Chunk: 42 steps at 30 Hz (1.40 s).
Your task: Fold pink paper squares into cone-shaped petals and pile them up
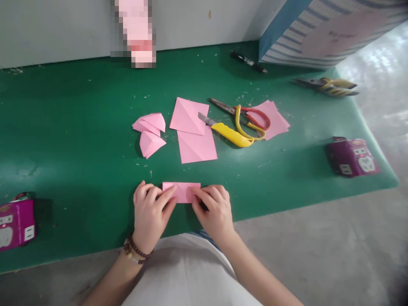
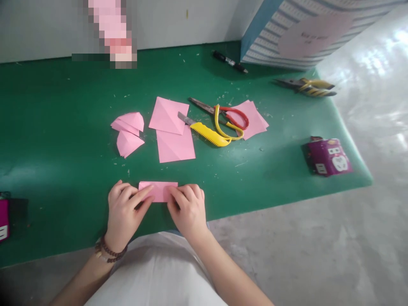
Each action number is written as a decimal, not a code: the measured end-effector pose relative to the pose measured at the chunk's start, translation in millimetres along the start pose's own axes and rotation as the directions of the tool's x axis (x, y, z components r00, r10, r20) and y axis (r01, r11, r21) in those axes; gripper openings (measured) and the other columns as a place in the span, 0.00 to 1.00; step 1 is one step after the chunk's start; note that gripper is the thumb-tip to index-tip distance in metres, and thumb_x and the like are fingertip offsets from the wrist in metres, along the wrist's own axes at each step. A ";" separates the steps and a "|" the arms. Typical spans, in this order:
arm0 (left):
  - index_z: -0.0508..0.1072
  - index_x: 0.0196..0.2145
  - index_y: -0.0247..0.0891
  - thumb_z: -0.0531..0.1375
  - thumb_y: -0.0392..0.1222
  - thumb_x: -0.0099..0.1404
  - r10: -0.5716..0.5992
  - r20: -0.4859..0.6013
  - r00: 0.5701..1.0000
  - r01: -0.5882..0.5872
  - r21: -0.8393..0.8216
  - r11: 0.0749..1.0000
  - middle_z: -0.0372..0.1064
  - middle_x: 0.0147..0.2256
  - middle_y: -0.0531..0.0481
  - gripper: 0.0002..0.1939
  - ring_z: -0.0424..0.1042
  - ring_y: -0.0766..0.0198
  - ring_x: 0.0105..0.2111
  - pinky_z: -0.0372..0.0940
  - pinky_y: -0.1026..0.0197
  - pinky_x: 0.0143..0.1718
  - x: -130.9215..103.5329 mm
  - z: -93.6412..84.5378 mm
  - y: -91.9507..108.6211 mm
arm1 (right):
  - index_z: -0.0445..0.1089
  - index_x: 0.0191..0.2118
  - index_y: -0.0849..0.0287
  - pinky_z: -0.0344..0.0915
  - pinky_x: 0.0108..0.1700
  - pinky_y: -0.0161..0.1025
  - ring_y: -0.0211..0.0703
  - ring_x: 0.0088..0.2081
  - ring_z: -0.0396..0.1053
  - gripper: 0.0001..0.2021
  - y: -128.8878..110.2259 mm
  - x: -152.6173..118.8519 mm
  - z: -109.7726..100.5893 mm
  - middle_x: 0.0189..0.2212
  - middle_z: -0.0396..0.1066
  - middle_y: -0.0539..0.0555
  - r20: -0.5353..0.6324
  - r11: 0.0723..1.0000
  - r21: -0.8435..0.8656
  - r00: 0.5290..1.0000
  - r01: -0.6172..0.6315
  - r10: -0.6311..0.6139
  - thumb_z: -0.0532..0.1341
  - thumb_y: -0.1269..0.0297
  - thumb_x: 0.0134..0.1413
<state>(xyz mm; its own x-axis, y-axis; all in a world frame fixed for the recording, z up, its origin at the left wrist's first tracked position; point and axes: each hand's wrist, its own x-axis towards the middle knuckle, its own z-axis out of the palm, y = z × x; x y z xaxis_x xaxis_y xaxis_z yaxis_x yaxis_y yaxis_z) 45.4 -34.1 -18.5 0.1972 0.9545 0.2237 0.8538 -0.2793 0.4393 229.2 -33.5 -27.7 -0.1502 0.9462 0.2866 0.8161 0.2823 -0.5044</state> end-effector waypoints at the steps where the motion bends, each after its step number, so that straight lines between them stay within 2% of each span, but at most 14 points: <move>1: 0.78 0.45 0.45 0.63 0.39 0.65 0.000 -0.001 1.000 0.000 0.002 1.000 0.67 0.28 0.50 0.11 0.63 0.56 0.40 0.57 0.42 0.57 0.0 0.1 -0.2 | 0.75 0.41 0.56 0.62 0.39 0.42 0.44 0.35 0.66 0.08 0.0 0.3 -0.2 0.30 0.72 0.52 -0.001 1.000 0.003 1.000 -0.002 0.002 0.60 0.72 0.58; 26: 0.78 0.47 0.44 0.60 0.41 0.67 -0.013 0.026 1.000 0.011 0.077 0.997 0.66 0.29 0.48 0.12 0.63 0.56 0.40 0.57 0.41 0.58 0.3 1.0 1.5 | 0.76 0.42 0.55 0.64 0.39 0.43 0.44 0.35 0.66 0.10 1.2 0.2 0.8 0.29 0.72 0.52 -0.006 1.000 0.008 1.000 -0.021 0.021 0.60 0.72 0.58; 29: 0.77 0.48 0.44 0.60 0.41 0.67 -0.012 0.030 0.999 0.009 0.096 0.995 0.64 0.34 0.46 0.13 0.63 0.56 0.41 0.58 0.41 0.57 1.0 -0.2 2.3 | 0.75 0.42 0.55 0.64 0.40 0.42 0.43 0.34 0.66 0.09 0.9 -0.6 2.1 0.29 0.71 0.52 -0.012 1.000 -0.001 1.000 -0.018 0.018 0.60 0.72 0.58; 34: 0.77 0.48 0.44 0.61 0.41 0.66 0.005 0.048 0.999 -0.010 0.105 0.994 0.64 0.44 0.41 0.13 0.61 0.51 0.49 0.58 0.40 0.58 2.4 -3.1 1.6 | 0.75 0.42 0.55 0.65 0.40 0.42 0.44 0.35 0.65 0.08 3.2 0.2 -2.4 0.32 0.70 0.53 -0.022 0.999 -0.037 1.000 0.002 -0.003 0.61 0.71 0.58; 38: 0.76 0.49 0.44 0.61 0.43 0.66 0.015 0.062 0.998 -0.021 0.108 0.994 0.64 0.46 0.41 0.14 0.60 0.50 0.50 0.58 0.41 0.57 2.7 -3.8 0.2 | 0.75 0.42 0.53 0.64 0.44 0.46 0.48 0.42 0.66 0.07 2.1 4.0 -14.3 0.38 0.70 0.56 0.001 0.993 -0.122 1.000 -0.009 0.009 0.62 0.67 0.59; 42: 0.76 0.49 0.45 0.60 0.44 0.66 0.016 0.050 0.999 -0.021 0.106 0.994 0.65 0.47 0.41 0.14 0.60 0.49 0.51 0.59 0.40 0.56 1.4 -1.9 -0.5 | 0.74 0.34 0.54 0.61 0.46 0.47 0.50 0.48 0.64 0.02 -11.3 4.5 -12.8 0.39 0.70 0.55 -0.062 0.987 -0.155 0.996 0.047 -0.057 0.64 0.67 0.57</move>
<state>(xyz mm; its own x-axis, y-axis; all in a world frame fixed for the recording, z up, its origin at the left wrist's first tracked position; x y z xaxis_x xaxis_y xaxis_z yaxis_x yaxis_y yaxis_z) 44.3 -32.7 -16.7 0.2343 0.9541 0.1867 0.8960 -0.2864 0.3395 226.5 -34.5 -10.2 -0.1611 0.9169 0.3651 0.8846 0.2982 -0.3585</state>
